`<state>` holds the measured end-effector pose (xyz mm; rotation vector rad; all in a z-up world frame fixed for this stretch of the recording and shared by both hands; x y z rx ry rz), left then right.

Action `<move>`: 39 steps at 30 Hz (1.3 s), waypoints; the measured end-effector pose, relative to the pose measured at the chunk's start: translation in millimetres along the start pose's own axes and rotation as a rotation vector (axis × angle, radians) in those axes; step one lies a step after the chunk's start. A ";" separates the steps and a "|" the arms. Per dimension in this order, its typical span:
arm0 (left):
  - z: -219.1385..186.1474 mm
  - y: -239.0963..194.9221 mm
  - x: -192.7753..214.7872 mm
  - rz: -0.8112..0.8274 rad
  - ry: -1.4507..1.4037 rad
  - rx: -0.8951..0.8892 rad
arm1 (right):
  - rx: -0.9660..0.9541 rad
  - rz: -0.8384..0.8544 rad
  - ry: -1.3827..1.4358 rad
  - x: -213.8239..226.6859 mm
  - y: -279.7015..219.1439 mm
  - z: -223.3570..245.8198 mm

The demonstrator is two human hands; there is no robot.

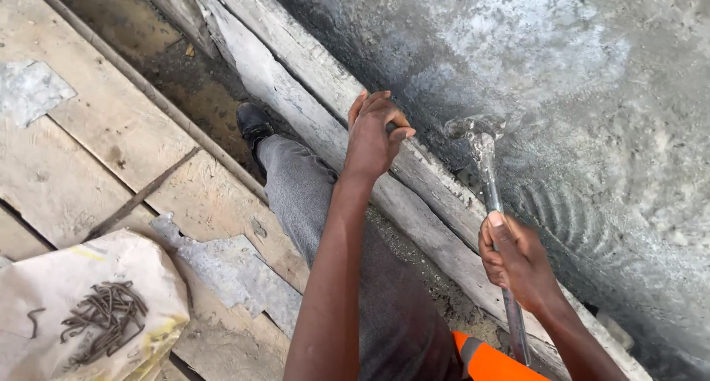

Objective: The person hammers nails into wooden planks positioned against a concrete wall. They repeatedly pick nails from a sack, place them on the wood, and strike them with a hammer to secure the planks.

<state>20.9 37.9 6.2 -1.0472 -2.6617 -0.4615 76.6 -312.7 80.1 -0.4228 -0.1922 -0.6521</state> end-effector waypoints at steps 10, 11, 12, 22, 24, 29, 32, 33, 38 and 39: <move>-4.6 1.9 0.4 -0.103 0.064 -0.009 | 0.002 0.041 -0.002 -11.1 0.0 2.8; -4.1 1.3 -0.8 -0.092 0.061 -0.012 | -0.013 0.040 -0.009 -10.8 1.6 0.0; -3.7 0.5 -2.0 -0.081 0.058 -0.015 | -0.028 0.040 -0.015 -10.5 3.0 -2.7; -5.7 -2.6 3.5 -0.044 -0.075 0.024 | 0.097 0.115 0.030 -22.0 2.6 -6.4; 4.5 2.0 -5.3 -0.024 0.000 0.015 | 0.012 -0.014 0.001 -8.2 -1.8 -15.4; -5.7 0.0 2.4 -0.038 0.021 0.028 | 0.525 0.007 0.009 -7.6 -21.2 53.7; -6.5 3.3 2.1 -0.060 0.032 0.021 | 0.315 0.014 -0.187 -12.4 -7.3 5.2; -5.7 4.1 1.7 -0.063 0.038 0.016 | -0.041 0.000 -0.354 -10.8 -3.2 -33.7; 2.5 17.0 -1.9 -0.084 -0.011 -0.048 | 0.027 0.039 -0.243 -10.7 5.8 8.5; -2.8 6.4 -1.6 -0.051 0.039 0.008 | 0.010 0.009 -0.070 -9.7 -9.5 -2.2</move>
Point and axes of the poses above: each hand's wrist, its own y-axis towards the middle knuckle, its own x-axis out of the back of the hand, z = x × y, the point moved 5 cm from there along y, towards the middle knuckle, and after that the axes turned 9 degrees about x, right-handed, at the moved point
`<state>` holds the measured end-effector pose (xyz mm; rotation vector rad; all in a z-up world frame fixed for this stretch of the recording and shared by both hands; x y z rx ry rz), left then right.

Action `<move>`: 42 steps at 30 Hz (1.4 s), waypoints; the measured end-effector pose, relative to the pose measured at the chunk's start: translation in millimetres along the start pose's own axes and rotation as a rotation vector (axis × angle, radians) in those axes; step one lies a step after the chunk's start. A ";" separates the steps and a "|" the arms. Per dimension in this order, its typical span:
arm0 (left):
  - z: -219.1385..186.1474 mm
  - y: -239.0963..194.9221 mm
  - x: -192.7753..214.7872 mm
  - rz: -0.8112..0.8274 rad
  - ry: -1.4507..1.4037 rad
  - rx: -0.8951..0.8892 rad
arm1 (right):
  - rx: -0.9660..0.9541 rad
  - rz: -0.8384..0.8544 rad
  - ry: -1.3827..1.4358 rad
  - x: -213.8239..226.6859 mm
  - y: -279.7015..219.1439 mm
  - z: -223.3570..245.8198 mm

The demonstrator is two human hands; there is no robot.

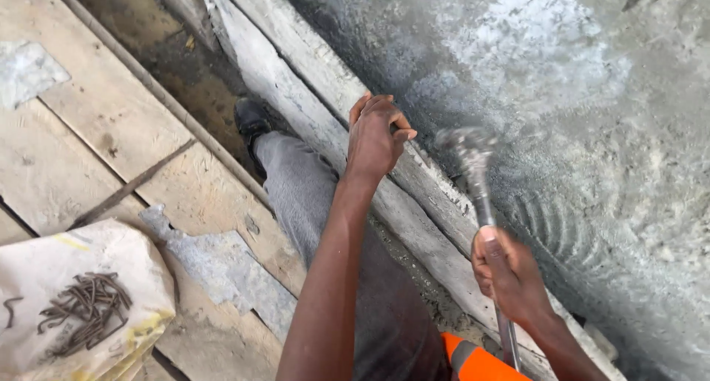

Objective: The person hammers nails into wooden planks positioned against a concrete wall. They repeatedly pick nails from a sack, place them on the wood, and strike them with a hammer to secure the planks.

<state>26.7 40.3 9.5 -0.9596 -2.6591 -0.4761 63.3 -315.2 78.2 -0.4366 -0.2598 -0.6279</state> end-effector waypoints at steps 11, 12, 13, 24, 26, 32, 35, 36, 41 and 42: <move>-13.6 -10.8 5.7 -0.040 0.024 0.031 | -0.179 0.007 -0.182 9.8 2.2 22.0; -13.8 -5.5 8.4 -0.051 0.023 0.039 | -0.166 0.029 -0.159 17.4 8.5 38.2; -14.4 8.0 13.6 -0.080 0.031 0.027 | -0.135 0.039 -0.164 24.1 20.1 31.4; -17.8 1.2 12.9 -0.051 0.077 0.035 | -0.171 0.016 -0.226 -6.5 28.4 -29.5; -19.0 -6.0 9.6 -0.044 0.069 0.049 | -0.092 -0.014 -0.091 -4.7 13.8 -6.9; -15.8 -0.8 8.5 0.040 0.067 0.044 | -0.060 -0.076 -0.038 1.1 18.0 -26.4; -12.1 -0.2 8.9 0.047 0.114 0.114 | -0.111 -0.023 -0.053 -6.0 22.6 -24.2; -12.0 1.6 7.8 0.048 0.134 0.115 | -0.094 -0.004 -0.025 -14.8 21.2 -18.3; -19.2 -2.0 12.2 0.014 0.105 0.094 | -0.170 0.010 -0.063 -16.3 30.2 -36.5; -24.3 -2.3 14.6 0.005 0.082 0.107 | -0.199 0.013 -0.102 -15.1 29.9 -39.8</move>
Point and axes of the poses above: each hand's wrist, its own y-axis towards the middle knuckle, its own x-axis out of the back of the hand, z = x × y, the point moved 5 cm from there along y, towards the middle knuckle, and after that the axes turned 9 degrees about x, right-handed, at the moved point
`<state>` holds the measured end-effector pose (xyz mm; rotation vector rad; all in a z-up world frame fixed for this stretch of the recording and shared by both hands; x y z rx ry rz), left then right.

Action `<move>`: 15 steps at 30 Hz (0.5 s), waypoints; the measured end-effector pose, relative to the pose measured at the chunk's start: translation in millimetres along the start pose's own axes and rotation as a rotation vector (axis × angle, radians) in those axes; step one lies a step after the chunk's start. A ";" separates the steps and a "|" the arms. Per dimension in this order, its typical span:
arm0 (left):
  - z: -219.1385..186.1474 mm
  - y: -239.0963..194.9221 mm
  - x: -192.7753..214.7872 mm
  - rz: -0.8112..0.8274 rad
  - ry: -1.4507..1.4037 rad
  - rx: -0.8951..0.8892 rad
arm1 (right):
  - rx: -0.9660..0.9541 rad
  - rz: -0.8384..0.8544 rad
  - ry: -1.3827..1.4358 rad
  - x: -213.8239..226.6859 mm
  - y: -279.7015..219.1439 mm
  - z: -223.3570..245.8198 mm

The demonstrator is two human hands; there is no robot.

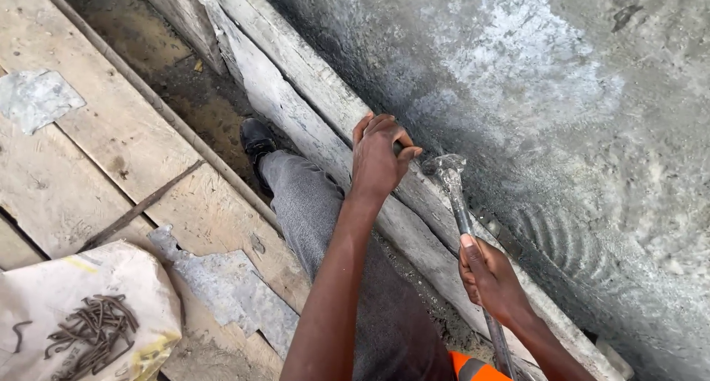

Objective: The person hammers nails into wooden planks positioned against a concrete wall. They repeatedly pick nails from a sack, place them on the wood, and strike them with a hammer to secure the planks.

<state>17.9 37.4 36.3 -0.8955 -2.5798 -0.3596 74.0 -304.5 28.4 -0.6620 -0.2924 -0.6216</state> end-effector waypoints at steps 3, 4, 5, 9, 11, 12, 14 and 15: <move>9.3 5.2 -8.1 0.040 0.059 0.048 | 0.050 0.013 0.032 -4.9 -7.9 18.4; 15.1 5.0 -11.0 0.043 0.058 0.047 | 0.049 0.010 0.033 -5.3 -5.9 13.1; 17.9 4.3 -12.6 0.025 0.032 -0.006 | 0.006 0.000 -0.017 -4.8 -4.4 5.8; 28.7 3.8 -18.6 0.026 0.006 -0.106 | -0.012 -0.004 -0.055 -4.7 -2.8 2.3; 32.6 3.4 -21.1 0.046 0.007 -0.090 | -0.006 0.000 -0.026 -3.4 -5.7 7.8; 34.1 5.7 -22.2 0.068 0.009 -0.081 | 0.004 0.000 0.007 -3.6 -5.8 11.6; 28.5 5.1 -18.8 0.059 0.009 -0.073 | 0.000 -0.017 -0.015 2.5 -1.6 5.5; 26.9 4.9 -17.2 0.052 0.008 -0.060 | -0.008 -0.033 -0.039 5.9 1.1 1.9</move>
Point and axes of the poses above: each hand's wrist, its own y-axis towards the middle knuckle, its own x-axis out of the back of the hand, z = x × y, the point moved 5 cm from there along y, towards the middle knuckle, and after that the axes turned 9 degrees about x, right-handed, at the moved point
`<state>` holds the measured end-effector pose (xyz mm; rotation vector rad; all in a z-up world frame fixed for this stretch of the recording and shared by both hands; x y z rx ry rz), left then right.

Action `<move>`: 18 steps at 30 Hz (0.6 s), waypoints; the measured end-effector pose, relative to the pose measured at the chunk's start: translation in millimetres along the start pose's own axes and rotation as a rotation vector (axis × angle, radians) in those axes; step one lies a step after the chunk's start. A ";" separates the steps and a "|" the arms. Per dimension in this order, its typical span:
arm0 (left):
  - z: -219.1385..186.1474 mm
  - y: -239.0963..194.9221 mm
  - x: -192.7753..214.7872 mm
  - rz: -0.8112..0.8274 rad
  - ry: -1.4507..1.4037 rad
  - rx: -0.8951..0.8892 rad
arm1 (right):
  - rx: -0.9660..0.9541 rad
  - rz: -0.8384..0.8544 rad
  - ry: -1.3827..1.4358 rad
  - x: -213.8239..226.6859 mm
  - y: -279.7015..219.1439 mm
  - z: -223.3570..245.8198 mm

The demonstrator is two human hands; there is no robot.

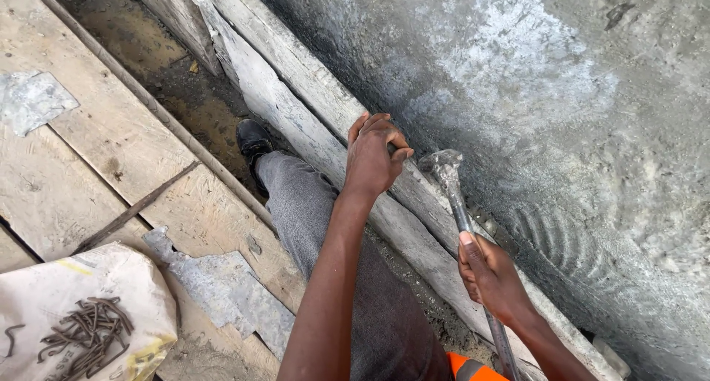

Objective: The person hammers nails into wooden planks positioned against a concrete wall. They repeatedly pick nails from a sack, place them on the wood, and strike them with a hammer to secure the planks.

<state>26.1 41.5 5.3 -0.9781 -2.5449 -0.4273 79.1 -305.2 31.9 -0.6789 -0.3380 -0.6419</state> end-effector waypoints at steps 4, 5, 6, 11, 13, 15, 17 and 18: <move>-3.1 -3.0 -0.3 0.012 -0.003 0.043 | 0.054 -0.065 0.157 21.8 -12.7 26.6; -2.2 -0.9 -0.8 -0.002 0.000 0.028 | 0.256 -0.074 0.170 27.5 -19.1 48.0; -1.5 1.2 -1.0 -0.017 0.003 0.013 | 0.458 -0.083 0.181 33.3 -27.6 69.7; -11.7 1.7 4.6 -0.028 0.012 0.030 | 0.396 -0.034 0.137 13.0 -15.1 54.5; -19.3 -4.8 6.6 -0.045 -0.003 0.009 | 0.057 -0.029 0.005 13.5 -14.9 29.7; -26.8 -0.9 17.3 -0.081 0.047 0.043 | 0.027 0.066 -0.176 23.1 -17.5 52.7; -25.2 5.1 14.5 -0.073 0.064 0.056 | 0.042 0.022 -0.091 31.9 -19.2 42.1; -22.1 3.1 10.9 -0.044 0.072 0.074 | 0.035 -0.029 -0.005 37.5 -23.9 35.9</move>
Point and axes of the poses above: each hand's wrist, its own y-axis towards the middle knuckle, its own x-axis out of the back of the hand, z = x × y, the point moved 5 cm from there along y, towards the middle knuckle, and after that the axes turned 9 degrees about x, right-handed, at the moved point
